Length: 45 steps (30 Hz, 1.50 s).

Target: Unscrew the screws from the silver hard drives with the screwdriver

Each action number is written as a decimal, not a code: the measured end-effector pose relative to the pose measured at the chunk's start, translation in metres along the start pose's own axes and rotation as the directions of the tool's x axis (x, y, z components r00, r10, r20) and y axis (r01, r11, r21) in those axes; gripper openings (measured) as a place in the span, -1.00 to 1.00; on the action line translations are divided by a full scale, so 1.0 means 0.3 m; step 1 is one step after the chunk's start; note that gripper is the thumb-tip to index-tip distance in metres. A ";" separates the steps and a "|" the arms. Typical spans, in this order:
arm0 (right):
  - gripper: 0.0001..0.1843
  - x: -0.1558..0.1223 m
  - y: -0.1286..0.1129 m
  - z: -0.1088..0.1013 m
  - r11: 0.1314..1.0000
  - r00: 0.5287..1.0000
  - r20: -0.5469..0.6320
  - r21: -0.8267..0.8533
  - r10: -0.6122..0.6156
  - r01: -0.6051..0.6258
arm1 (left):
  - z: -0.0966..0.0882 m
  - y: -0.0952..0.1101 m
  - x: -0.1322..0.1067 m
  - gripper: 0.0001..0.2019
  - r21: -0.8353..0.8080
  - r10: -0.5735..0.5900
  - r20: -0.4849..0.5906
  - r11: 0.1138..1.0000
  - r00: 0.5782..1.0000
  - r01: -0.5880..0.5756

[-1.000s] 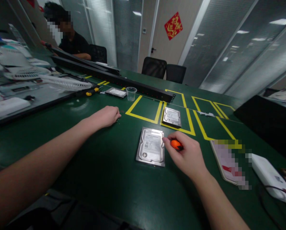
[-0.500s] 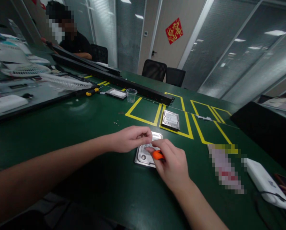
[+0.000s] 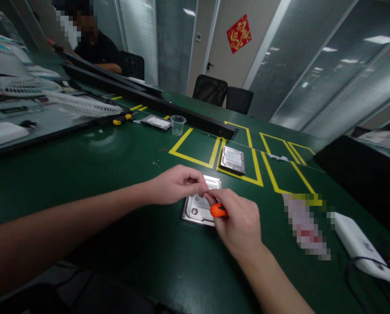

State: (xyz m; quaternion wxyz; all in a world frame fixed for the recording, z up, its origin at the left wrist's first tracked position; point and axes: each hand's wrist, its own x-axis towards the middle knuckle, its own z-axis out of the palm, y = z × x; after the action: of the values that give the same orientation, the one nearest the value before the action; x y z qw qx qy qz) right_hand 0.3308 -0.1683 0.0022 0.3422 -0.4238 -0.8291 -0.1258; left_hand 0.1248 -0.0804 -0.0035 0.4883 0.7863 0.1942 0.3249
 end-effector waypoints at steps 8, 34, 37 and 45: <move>-0.85 0.012 0.007 -0.032 0.988 0.995 0.071 0.128 0.077 -0.086 | -0.023 0.024 -0.011 -0.74 0.004 0.018 0.065 1.000 0.998 -0.018; -0.80 0.007 0.114 -0.160 0.882 0.589 0.789 0.143 0.173 -0.450 | -0.178 -0.079 -0.023 -0.68 0.676 0.184 -0.170 0.736 0.968 -0.021; -0.84 0.009 0.116 -0.160 0.889 0.606 0.782 0.164 0.146 -0.427 | -0.177 -0.078 -0.023 -0.67 0.677 0.183 -0.172 0.736 0.968 -0.018; -0.90 0.007 0.117 -0.150 0.903 0.612 0.779 0.154 0.140 -0.402 | -0.181 -0.080 -0.023 -0.67 0.681 0.161 -0.170 0.732 0.972 -0.002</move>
State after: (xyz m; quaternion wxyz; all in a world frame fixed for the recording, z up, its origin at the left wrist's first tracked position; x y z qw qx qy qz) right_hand 0.3784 -0.1682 0.0338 0.0463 -0.4992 -0.8290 0.2478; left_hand 0.0820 -0.0391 -0.0101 0.1302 0.8770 0.3162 0.3375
